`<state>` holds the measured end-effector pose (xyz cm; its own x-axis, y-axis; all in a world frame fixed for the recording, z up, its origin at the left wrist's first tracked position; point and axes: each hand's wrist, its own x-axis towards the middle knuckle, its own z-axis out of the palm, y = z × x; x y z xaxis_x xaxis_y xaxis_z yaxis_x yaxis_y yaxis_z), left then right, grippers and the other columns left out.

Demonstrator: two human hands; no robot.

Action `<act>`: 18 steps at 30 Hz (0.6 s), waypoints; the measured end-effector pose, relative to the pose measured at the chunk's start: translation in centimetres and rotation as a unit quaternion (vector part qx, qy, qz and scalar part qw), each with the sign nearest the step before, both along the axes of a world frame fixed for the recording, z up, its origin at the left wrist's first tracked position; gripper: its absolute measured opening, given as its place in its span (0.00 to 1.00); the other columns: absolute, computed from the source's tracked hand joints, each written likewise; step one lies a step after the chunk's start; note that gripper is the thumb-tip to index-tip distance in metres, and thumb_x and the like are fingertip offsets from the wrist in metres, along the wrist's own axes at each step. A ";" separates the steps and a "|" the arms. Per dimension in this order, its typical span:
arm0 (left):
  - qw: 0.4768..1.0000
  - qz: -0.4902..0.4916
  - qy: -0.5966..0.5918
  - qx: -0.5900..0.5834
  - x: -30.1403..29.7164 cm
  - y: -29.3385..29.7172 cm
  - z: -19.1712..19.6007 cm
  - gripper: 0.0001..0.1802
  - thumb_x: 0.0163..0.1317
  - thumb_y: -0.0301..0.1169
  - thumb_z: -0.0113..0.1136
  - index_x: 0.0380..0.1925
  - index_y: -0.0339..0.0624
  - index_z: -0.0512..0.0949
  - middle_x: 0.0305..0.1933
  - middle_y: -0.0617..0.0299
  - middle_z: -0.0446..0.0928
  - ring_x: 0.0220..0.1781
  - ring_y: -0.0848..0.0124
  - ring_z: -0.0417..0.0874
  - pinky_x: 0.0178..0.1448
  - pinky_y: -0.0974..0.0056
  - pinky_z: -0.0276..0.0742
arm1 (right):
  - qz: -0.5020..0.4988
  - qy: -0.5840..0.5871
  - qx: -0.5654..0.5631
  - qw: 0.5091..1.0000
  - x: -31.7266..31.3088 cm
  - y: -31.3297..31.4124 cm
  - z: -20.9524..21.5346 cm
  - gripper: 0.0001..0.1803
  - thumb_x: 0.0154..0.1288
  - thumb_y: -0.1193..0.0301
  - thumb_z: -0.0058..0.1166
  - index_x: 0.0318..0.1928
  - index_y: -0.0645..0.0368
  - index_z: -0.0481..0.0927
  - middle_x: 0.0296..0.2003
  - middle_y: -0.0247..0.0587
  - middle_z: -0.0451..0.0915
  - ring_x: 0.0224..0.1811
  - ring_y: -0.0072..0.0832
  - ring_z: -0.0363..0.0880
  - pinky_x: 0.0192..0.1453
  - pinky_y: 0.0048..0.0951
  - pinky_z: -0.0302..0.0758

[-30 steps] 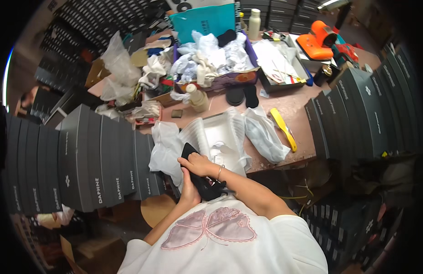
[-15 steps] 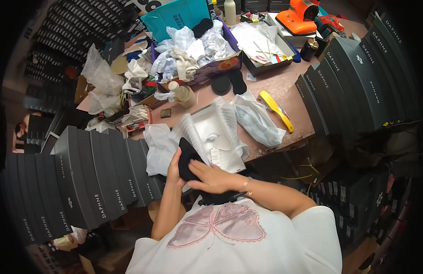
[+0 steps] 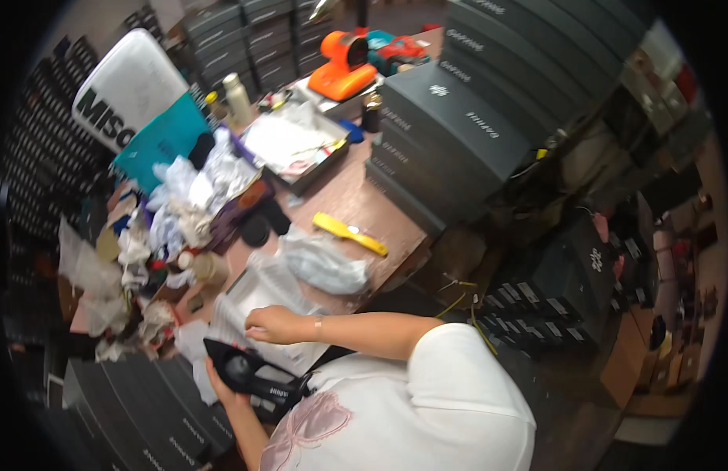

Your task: The recorder is inspecting black high-heeled shoes, dusting them with a brush, and packing them into shoe boxes with tissue paper.

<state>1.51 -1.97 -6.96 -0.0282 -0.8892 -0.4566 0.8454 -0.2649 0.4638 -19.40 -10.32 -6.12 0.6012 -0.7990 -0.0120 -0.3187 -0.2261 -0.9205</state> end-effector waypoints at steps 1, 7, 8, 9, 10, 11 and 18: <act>1.000 -0.002 -0.010 0.001 -0.8 0.1 0.5 0.29 0.68 0.55 0.45 0.57 0.44 0.70 0.50 0.46 0.77 0.49 0.52 0.79 0.57 0.51 0.75 | 0.003 0.163 -0.228 0.960 0.6 -1.7 -3.0 0.15 0.62 0.62 0.51 0.38 0.59 0.84 0.38 0.42 0.84 0.49 0.43 0.79 0.72 0.48 0.54; 0.997 0.020 -0.051 0.060 -4.3 2.5 2.6 0.41 0.61 0.65 0.48 0.60 0.41 0.66 0.55 0.49 0.75 0.52 0.54 0.77 0.51 0.52 0.77 | 0.229 0.401 -0.351 0.814 3.3 -2.4 -11.8 0.11 0.55 0.67 0.51 0.38 0.51 0.83 0.29 0.38 0.83 0.40 0.38 0.81 0.69 0.67 0.46; 0.997 0.037 -0.039 0.061 -5.5 3.5 3.4 0.41 0.60 0.65 0.50 0.58 0.41 0.68 0.54 0.50 0.76 0.50 0.55 0.79 0.49 0.55 0.78 | 0.181 0.356 -0.338 0.852 3.6 -2.2 -10.4 0.11 0.56 0.68 0.51 0.38 0.52 0.83 0.29 0.38 0.83 0.40 0.38 0.81 0.68 0.64 0.51; 0.996 0.042 -0.053 0.061 -8.6 3.5 5.1 0.27 0.61 0.50 0.53 0.53 0.42 0.70 0.47 0.53 0.75 0.45 0.58 0.77 0.47 0.55 0.77 | 0.114 0.325 -0.312 0.885 2.5 -2.3 -10.3 0.11 0.56 0.68 0.51 0.37 0.53 0.83 0.29 0.38 0.83 0.39 0.37 0.81 0.66 0.61 0.56; 0.994 0.049 -0.077 0.066 -10.6 3.7 7.1 0.15 0.63 0.35 0.56 0.47 0.43 0.73 0.40 0.57 0.74 0.40 0.61 0.74 0.45 0.54 0.77 | 0.044 0.280 -0.283 0.916 1.7 -2.0 -9.7 0.10 0.57 0.68 0.51 0.37 0.54 0.83 0.29 0.38 0.83 0.39 0.37 0.81 0.65 0.58 0.61; 0.977 -0.030 -0.111 0.177 -9.8 3.3 5.5 0.15 0.54 0.47 0.63 0.29 0.51 0.74 0.31 0.64 0.74 0.37 0.65 0.75 0.48 0.54 0.74 | -0.041 0.198 -0.216 0.955 0.5 -2.0 -7.5 0.10 0.57 0.69 0.51 0.37 0.55 0.83 0.29 0.38 0.83 0.39 0.36 0.81 0.61 0.52 0.65; 0.977 -0.212 0.008 0.019 -13.0 6.0 1.4 0.39 0.59 0.65 0.51 0.55 0.42 0.71 0.51 0.53 0.77 0.48 0.60 0.80 0.48 0.57 0.78 | -0.132 -0.197 -0.050 0.970 -10.9 7.1 1.3 0.09 0.57 0.73 0.50 0.37 0.64 0.80 0.31 0.44 0.82 0.34 0.32 0.81 0.43 0.33 0.76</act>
